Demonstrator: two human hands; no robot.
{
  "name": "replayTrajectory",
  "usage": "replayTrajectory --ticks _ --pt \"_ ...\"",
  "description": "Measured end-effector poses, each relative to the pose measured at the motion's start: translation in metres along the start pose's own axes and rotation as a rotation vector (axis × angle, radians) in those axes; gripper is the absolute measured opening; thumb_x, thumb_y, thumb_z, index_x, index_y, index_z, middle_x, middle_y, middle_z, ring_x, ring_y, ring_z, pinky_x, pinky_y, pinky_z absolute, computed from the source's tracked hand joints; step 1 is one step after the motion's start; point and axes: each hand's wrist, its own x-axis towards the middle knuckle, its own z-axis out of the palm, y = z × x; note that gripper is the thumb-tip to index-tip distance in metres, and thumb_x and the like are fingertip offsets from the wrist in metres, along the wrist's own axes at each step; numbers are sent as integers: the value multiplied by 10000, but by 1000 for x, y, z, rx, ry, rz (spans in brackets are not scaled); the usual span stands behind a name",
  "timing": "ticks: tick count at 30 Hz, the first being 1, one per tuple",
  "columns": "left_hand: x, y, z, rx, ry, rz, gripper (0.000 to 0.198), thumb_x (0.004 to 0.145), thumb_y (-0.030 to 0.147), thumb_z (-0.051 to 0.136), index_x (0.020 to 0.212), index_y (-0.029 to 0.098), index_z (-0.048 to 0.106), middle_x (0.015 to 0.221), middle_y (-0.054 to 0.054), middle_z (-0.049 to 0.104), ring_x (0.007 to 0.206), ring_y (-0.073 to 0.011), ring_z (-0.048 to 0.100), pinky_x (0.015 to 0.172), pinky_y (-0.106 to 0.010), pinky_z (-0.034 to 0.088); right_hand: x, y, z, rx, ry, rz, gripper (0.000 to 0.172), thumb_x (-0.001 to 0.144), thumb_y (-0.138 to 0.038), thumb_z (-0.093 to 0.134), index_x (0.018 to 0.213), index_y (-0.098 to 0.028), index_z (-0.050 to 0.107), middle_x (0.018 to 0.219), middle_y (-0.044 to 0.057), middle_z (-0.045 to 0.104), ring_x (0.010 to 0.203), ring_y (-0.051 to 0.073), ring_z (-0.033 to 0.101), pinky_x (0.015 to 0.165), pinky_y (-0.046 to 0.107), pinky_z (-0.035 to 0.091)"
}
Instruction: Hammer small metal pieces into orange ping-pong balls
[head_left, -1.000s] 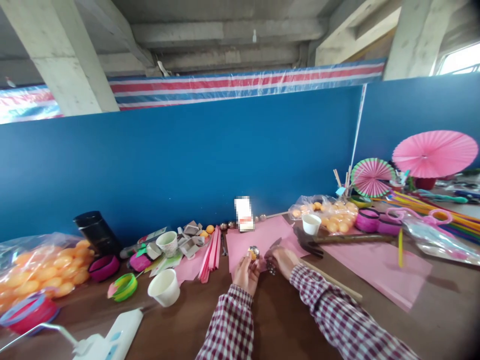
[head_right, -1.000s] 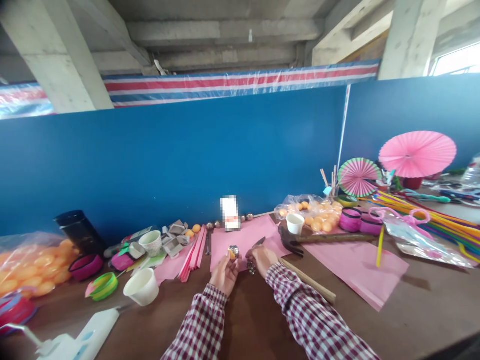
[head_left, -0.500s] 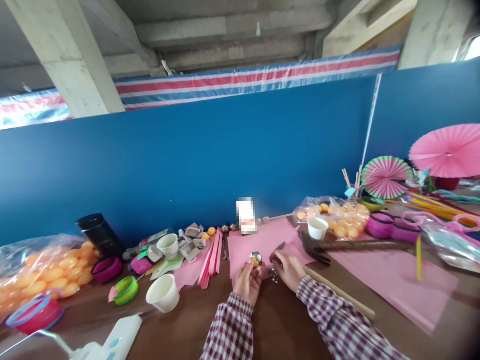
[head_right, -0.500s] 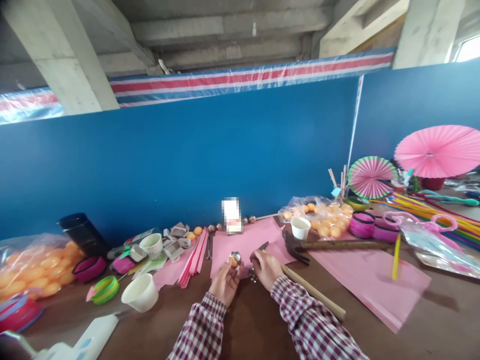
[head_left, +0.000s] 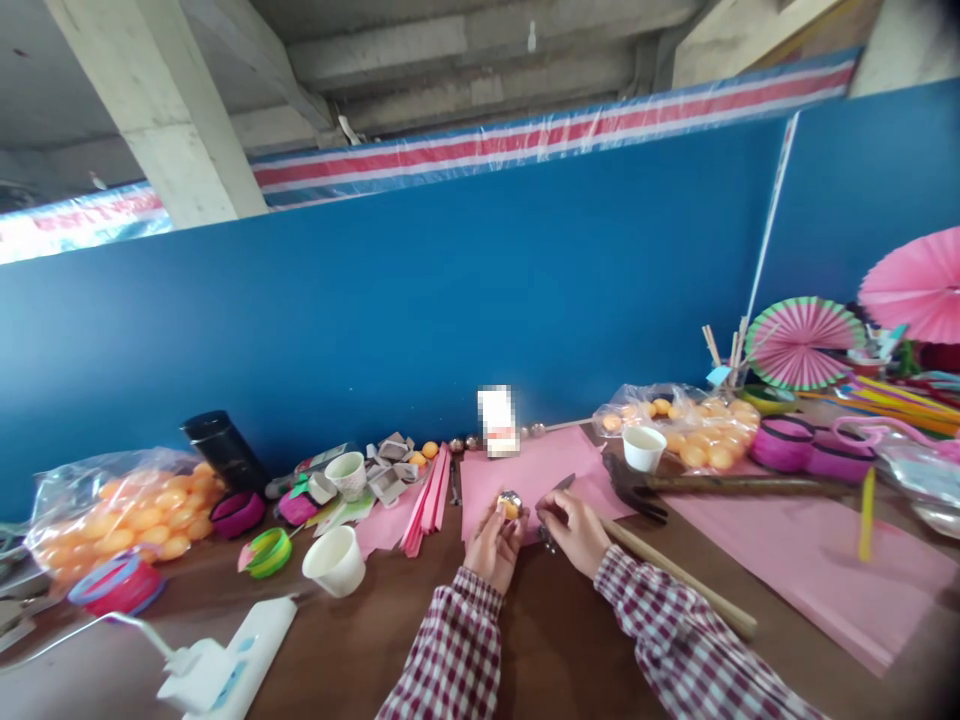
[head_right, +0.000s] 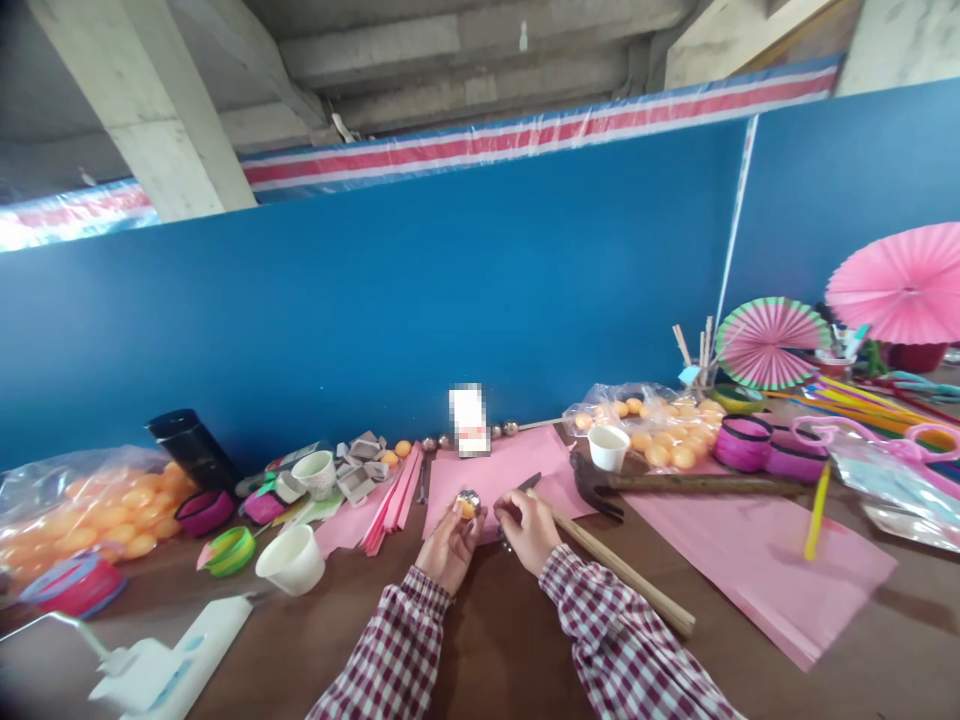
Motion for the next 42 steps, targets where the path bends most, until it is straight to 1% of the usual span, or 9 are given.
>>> replayTrajectory --ticks 6,10,12,17,23,30,34,39,42 --pt "-1 -2 -3 25 -6 -20 125 726 159 574 841 109 575 805 -89 643 782 -184 631 696 -254 517 1 7 3 29 54 43 181 745 -293 443 709 -168 568 650 4 600 597 116 544 597 237 425" --pt "0 -4 -4 46 -20 -26 144 709 165 596 843 112 582 826 -88 643 776 -180 630 689 -249 513 4 13 4 130 56 93 233 717 -318 483 833 -160 610 767 36 640 668 136 573 620 250 446" --pt "-1 -4 -2 53 -15 -25 136 707 164 598 832 111 587 809 -82 645 758 -174 631 670 -238 512 5 15 3 167 52 115 255 716 -338 487 835 -160 624 785 44 647 682 145 580 627 257 452" --pt "-2 -3 0 63 -23 -37 143 712 173 594 839 108 591 815 -93 650 761 -169 629 660 -226 507 5 13 3 178 37 111 224 716 -352 496 743 -160 608 722 35 633 673 149 576 627 261 455" --pt "-2 -3 -2 55 -65 -17 154 694 174 614 828 101 596 814 -95 658 792 -183 628 688 -230 505 3 9 7 351 -8 156 204 699 -356 526 767 -165 548 649 2 594 516 105 532 486 227 433" --pt "-2 -4 0 15 -45 15 105 674 145 628 773 117 607 791 -61 667 783 -169 630 743 -246 501 1 6 6 479 -30 214 257 658 -415 581 709 -163 565 505 -33 544 434 80 470 429 208 390" --pt "0 -5 -3 12 -39 26 86 685 149 618 766 119 610 786 -58 666 769 -152 628 751 -249 499 1 -3 6 607 -48 290 303 620 -437 604 727 -155 583 520 -28 565 458 88 499 459 225 425" --pt "3 -5 -6 50 0 -3 115 685 181 623 778 116 607 757 -67 663 712 -139 627 654 -217 509 1 -7 6 619 -20 303 344 584 -441 624 770 -156 570 551 -25 573 466 87 512 468 230 439" --pt "3 -6 -5 30 -18 11 144 683 168 625 822 136 607 810 -59 664 740 -131 621 684 -223 500 0 -9 5 643 -19 318 336 596 -448 610 760 -160 556 603 -15 586 510 93 534 509 238 453"
